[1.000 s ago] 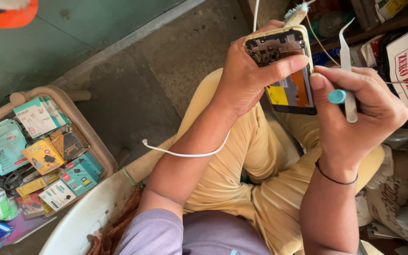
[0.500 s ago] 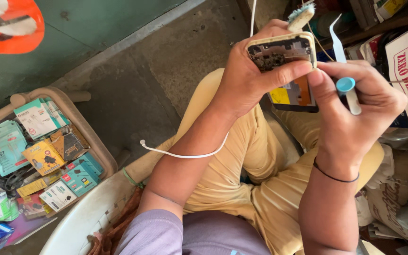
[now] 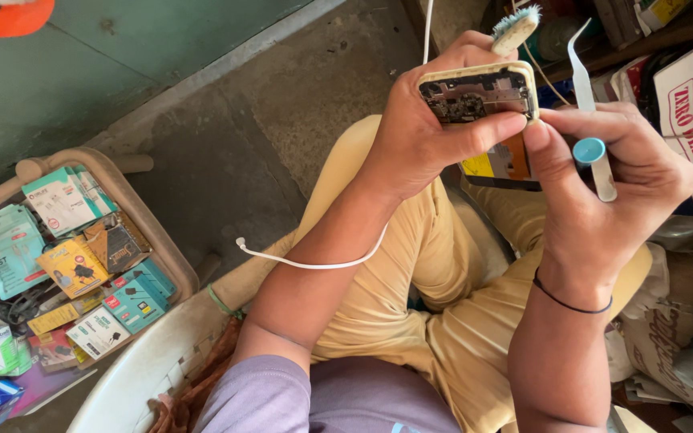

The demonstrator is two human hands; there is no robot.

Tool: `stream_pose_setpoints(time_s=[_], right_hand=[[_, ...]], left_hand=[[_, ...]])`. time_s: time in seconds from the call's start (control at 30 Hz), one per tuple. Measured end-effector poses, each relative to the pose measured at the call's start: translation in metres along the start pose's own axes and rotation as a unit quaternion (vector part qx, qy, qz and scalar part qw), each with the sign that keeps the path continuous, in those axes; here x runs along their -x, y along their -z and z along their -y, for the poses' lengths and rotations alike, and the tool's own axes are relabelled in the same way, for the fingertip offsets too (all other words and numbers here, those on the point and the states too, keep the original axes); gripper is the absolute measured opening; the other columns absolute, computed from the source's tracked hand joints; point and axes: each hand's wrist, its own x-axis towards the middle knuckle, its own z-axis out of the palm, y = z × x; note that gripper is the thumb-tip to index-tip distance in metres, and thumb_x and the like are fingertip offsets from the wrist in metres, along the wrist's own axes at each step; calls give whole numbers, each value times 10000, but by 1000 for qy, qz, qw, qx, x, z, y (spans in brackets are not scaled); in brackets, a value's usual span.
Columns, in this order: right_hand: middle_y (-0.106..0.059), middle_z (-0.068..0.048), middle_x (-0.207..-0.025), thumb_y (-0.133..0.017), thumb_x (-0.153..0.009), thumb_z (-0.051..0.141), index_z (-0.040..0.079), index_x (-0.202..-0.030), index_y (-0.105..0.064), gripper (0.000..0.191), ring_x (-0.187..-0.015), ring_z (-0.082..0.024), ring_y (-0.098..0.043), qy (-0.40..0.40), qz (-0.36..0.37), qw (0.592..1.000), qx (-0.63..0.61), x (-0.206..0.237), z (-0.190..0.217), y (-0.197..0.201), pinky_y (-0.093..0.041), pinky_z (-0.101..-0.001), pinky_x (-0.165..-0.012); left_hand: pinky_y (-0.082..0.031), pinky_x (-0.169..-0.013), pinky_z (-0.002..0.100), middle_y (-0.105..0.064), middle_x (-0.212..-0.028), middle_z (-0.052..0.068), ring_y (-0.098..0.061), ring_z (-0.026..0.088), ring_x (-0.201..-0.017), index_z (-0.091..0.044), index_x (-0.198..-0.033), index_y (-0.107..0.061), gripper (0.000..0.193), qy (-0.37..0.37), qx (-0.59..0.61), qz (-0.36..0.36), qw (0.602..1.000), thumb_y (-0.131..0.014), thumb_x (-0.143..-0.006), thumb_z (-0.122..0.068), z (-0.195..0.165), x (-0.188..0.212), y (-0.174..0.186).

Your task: The person holds a disassembled smartphone on their lap and repairs it, prying at the internal battery and board with a spudger, lifting components with tweezers, and brushing the internals with a toothbrush. They reposition the phone repeatedly and continue prying and cleaning the interior throughout the clip.

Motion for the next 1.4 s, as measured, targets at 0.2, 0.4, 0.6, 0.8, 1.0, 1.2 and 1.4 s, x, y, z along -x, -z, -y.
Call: stream_pose_setpoints(time_s=[0.2,0.4,0.6,0.8,1.0,1.2,1.4], right_hand=[[-656,-19,-881,-849,-1011,-7,-49,-1068,-729,139,-748,-50,-542,2,2,1000,-1,0,0,0,-386,-177,-687],[-657,-19,-890,-849,-1008,-2,-44,-1072,-730,141,-769,-51,-552,-7,5,1000,0,0,0,0,-398,-175,-704],[-666,-24,-931,-843,-1013,8,-40,-1065,-727,136,-780,-54,-557,-6,-1,1000,2,0,0,-2,-409,-176,-720],[-668,-30,-893,-845,-1021,9,-42,-1066,-729,134,-773,-61,-554,-4,-2,1000,3,0,-1,-1,-405,-179,-718],[-677,-35,-905,-845,-1027,13,-41,-1058,-723,137,-779,-63,-561,0,3,1000,-1,0,-3,0,-414,-179,-729],[-677,-39,-908,-842,-1032,12,-42,-1055,-717,137,-780,-64,-564,4,6,1000,10,0,-4,0,-418,-179,-727],[-673,-39,-903,-837,-1030,6,-50,-1029,-712,137,-774,-64,-562,8,8,1000,16,0,-3,0,-416,-181,-720]], left_hand=[[-464,-916,238,-611,-1106,34,-566,105,-1036,18,-1072,-700,198,-5,3,-1,1000,-823,-936,-54,0,-1,-1],[-485,-929,252,-621,-1076,42,-586,117,-1047,24,-1046,-706,179,6,10,-5,1000,-813,-918,-42,-1,-1,0],[-469,-915,248,-620,-1082,42,-572,112,-1032,29,-1053,-707,188,6,14,-4,1000,-825,-923,-41,-3,-1,-1],[-502,-920,250,-606,-1097,30,-592,107,-1056,22,-1077,-701,203,20,32,-8,999,-815,-924,-48,-3,-1,-2],[-490,-893,246,-599,-1097,29,-583,96,-1027,24,-1055,-701,174,14,31,-8,999,-807,-930,-35,-2,-1,-1],[-465,-869,241,-604,-1077,31,-566,93,-981,25,-1029,-707,155,7,15,-11,1000,-812,-935,-38,-2,-1,-2],[-497,-893,250,-617,-1054,34,-598,103,-1002,19,-1012,-707,161,1,-10,-16,1000,-812,-920,-62,-4,-2,-2]])
